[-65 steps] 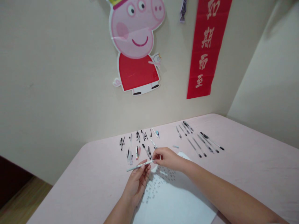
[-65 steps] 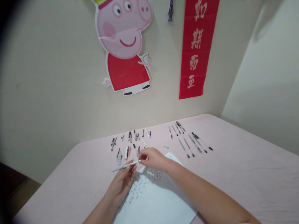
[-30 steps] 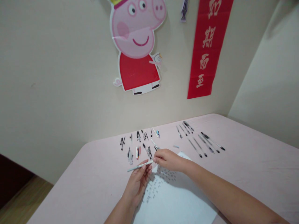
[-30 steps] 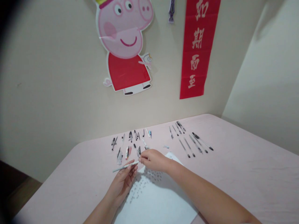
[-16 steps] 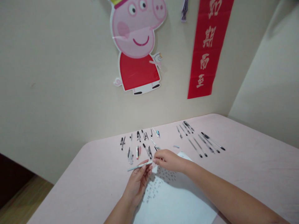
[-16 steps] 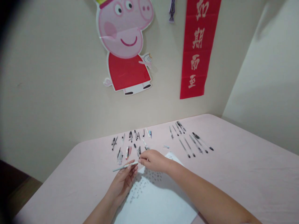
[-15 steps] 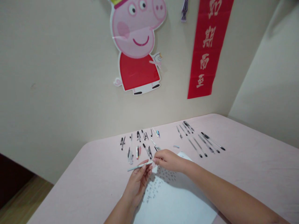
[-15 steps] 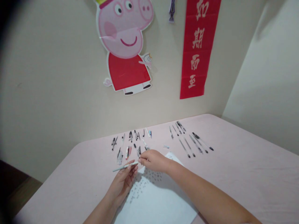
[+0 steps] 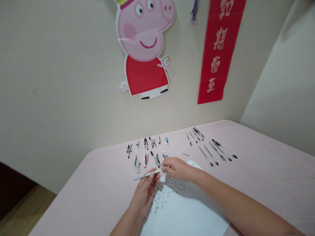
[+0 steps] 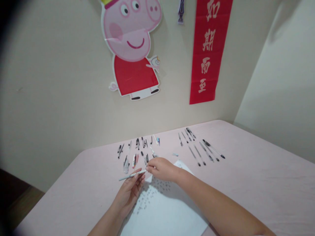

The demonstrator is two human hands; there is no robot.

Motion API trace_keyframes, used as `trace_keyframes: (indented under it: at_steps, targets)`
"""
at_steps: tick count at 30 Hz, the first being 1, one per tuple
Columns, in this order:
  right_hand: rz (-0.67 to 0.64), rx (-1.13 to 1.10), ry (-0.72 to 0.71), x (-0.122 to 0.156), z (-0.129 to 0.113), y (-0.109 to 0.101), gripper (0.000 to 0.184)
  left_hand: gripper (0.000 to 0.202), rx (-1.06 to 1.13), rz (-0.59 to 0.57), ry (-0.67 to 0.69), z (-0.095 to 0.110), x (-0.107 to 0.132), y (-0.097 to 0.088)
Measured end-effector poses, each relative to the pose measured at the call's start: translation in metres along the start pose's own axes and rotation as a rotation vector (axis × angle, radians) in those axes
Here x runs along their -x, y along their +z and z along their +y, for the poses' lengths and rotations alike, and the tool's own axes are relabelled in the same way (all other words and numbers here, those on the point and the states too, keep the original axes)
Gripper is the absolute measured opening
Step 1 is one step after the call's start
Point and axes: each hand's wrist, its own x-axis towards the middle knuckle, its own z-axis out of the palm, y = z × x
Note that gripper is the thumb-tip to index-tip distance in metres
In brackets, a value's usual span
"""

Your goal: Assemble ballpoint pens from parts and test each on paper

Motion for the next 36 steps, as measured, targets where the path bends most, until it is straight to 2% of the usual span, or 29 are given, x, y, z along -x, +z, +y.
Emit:
trace_keyframes:
  at_steps: [4, 8, 12, 21, 26, 36]
  targets:
    - [0.03, -0.055, 0.006, 0.0012, 0.0003, -0.0006, 0.009, 0.016, -0.004, -0.006, 0.008, 0.0004, 0.0008, 0.0006]
    - [0.03, -0.019, -0.013, 0.001, -0.0009, -0.0011, 0.005, 0.016, -0.006, -0.004, 0.006, 0.0002, 0.0016, 0.0002]
    - [-0.001, 0.035, -0.006, 0.0004, -0.0005, 0.0, 0.016, 0.016, 0.0, -0.007, -0.004, -0.0001, 0.0015, -0.0001]
    - [0.027, -0.002, -0.007, 0.001, -0.0014, -0.0009, 0.003, 0.017, -0.005, -0.011, -0.001, -0.0003, 0.0003, -0.0002]
    - [-0.019, 0.015, -0.008, 0.0009, -0.0036, -0.0025, 0.011, 0.017, -0.002, -0.02, 0.001, -0.0009, -0.0013, -0.0018]
    - [0.015, -0.028, -0.011, 0.0007, -0.0023, -0.0013, 0.004, 0.012, -0.01, -0.031, -0.005, -0.0006, 0.0, -0.0005]
